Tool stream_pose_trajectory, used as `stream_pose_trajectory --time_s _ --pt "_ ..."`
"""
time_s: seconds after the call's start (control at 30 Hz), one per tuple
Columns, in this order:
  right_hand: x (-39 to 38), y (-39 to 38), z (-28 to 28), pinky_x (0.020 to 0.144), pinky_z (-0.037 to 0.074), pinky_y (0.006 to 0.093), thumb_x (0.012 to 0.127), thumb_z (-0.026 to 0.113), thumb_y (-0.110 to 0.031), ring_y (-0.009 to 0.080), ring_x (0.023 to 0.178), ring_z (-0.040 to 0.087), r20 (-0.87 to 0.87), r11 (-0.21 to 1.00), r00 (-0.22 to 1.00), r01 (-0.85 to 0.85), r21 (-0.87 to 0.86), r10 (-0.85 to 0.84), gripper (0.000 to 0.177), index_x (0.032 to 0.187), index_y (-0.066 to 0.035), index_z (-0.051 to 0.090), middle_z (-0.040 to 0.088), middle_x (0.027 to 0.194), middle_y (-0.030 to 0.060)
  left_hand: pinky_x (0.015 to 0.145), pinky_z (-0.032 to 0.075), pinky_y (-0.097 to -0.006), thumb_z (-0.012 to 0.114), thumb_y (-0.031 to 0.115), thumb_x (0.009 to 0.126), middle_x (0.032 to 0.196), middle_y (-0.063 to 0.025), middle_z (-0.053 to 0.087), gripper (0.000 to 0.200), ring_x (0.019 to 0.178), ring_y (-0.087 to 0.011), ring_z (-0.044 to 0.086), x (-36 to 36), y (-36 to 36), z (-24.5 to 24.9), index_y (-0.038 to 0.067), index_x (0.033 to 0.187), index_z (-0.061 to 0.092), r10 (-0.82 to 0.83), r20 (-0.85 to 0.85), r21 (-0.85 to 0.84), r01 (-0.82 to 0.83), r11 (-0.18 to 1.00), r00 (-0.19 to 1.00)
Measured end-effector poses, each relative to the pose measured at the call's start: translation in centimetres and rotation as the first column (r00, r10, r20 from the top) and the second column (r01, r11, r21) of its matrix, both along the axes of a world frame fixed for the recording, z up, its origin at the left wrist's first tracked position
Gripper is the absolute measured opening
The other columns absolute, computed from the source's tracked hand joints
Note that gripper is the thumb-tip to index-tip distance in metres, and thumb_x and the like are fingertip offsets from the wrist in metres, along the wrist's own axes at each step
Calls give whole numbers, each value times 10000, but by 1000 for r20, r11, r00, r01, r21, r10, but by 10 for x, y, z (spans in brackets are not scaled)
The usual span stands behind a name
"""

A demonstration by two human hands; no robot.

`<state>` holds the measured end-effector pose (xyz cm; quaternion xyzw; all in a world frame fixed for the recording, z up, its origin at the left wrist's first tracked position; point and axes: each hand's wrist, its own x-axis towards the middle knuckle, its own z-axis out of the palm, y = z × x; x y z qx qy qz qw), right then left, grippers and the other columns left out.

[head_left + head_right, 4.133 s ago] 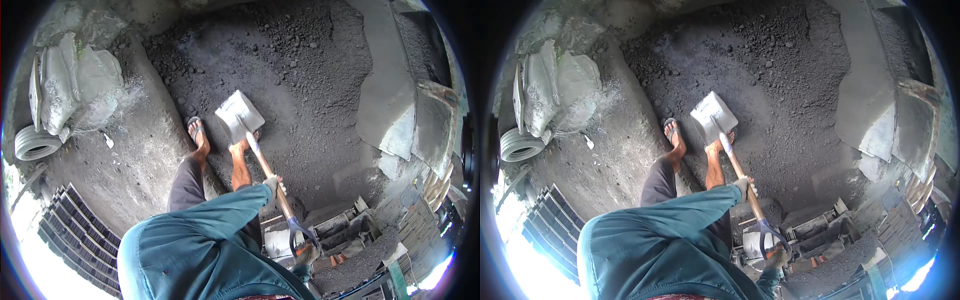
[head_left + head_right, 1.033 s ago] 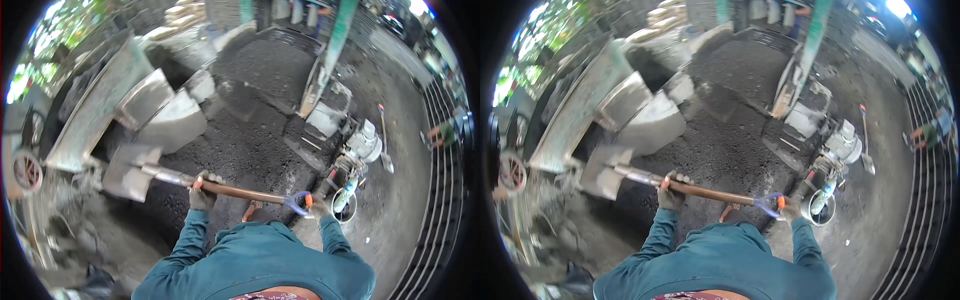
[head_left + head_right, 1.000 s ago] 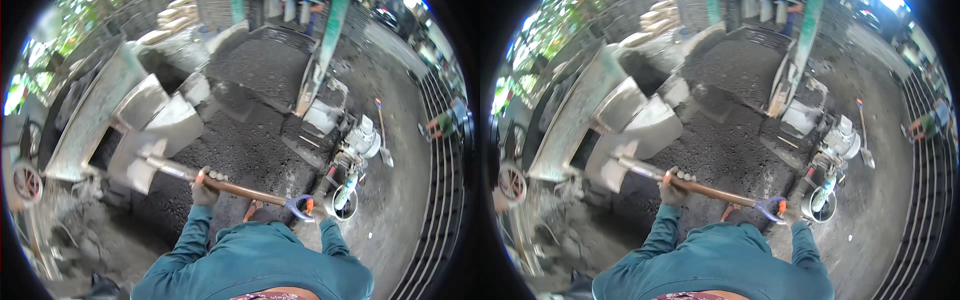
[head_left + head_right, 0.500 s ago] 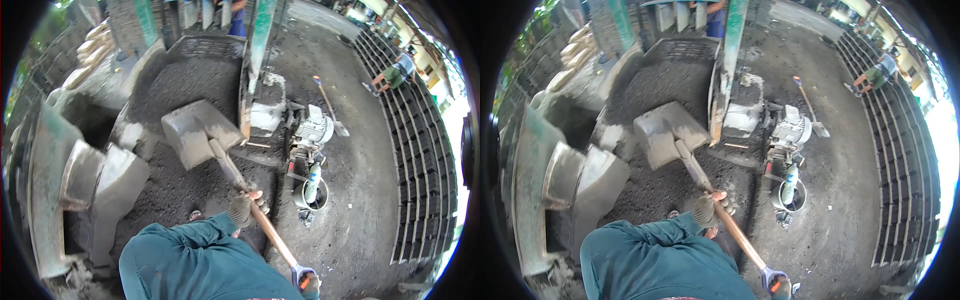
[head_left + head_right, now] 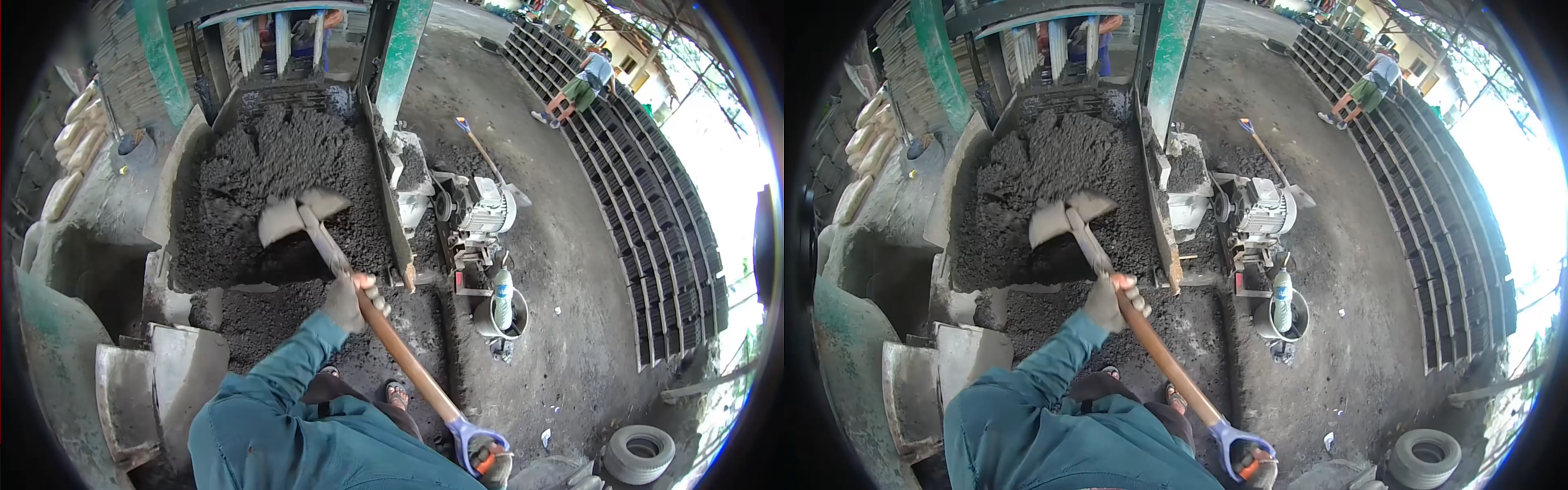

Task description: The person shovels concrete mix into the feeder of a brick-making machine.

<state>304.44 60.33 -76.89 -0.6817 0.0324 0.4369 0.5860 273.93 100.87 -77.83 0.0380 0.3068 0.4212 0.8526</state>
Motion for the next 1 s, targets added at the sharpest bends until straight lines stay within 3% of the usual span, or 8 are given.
stream_pose_trajectory --time_s 0.17,0.3,0.33,0.37,0.47,0.6,0.73,1.0 --pt "-120 75 25 588 493 326 933 612 -239 168 644 570 -235 947 972 88 308 -14 176 991 -74 626 604 761 30 587 445 -438 593 186 795 567 -10 398 218 513 -227 472 -61 85 13 169 656 427 28 -47 204 -18 979 999" --pt "-155 95 15 684 528 302 964 651 -260 164 830 648 -123 776 934 -200 598 335 266 1098 -31 630 678 930 66 544 443 -420 622 244 872 563 -22 423 275 476 -224 458 -93 150 15 168 665 457 249 -169 256 -202 946 954" --pt "-166 99 60 677 527 288 967 653 -261 166 784 651 2 826 934 -317 467 358 257 1093 -40 619 675 917 68 541 443 -420 619 247 879 566 -20 426 280 473 -222 456 -91 127 16 168 667 454 252 -191 242 -203 949 949" --pt "-137 79 28 662 524 295 959 666 -265 182 738 648 -35 770 910 -327 548 412 242 1057 -49 619 672 898 74 538 444 -421 615 249 885 570 -17 429 284 470 -221 454 -85 106 27 168 669 450 258 -202 247 -206 947 945" --pt "-97 23 43 615 506 309 904 675 -196 180 712 633 -97 888 977 -130 441 191 170 992 -55 635 663 841 65 558 450 -445 568 251 903 574 4 420 294 477 -213 469 -57 29 45 183 660 419 146 -16 258 -137 956 989" --pt "-24 -92 -57 598 498 322 856 650 -162 166 719 624 130 976 981 -164 145 145 158 964 -49 676 671 817 66 643 461 -473 484 218 951 588 3 432 267 515 -227 512 -2 -98 39 174 691 445 5 -9 240 -3 971 1000" --pt "2 -237 -148 620 502 323 836 652 -166 159 706 624 98 994 995 31 -107 -21 168 934 -39 700 686 820 65 659 465 -473 545 194 939 605 -27 456 243 534 -245 519 46 -201 22 125 713 491 -113 33 158 106 982 993" --pt "3 -409 -100 631 510 320 818 651 -149 165 700 634 119 974 985 143 -173 -124 166 926 -33 701 695 830 62 636 484 -495 620 122 891 666 -59 524 113 558 -271 552 93 -317 -17 113 809 543 -172 101 -100 182 978 980"
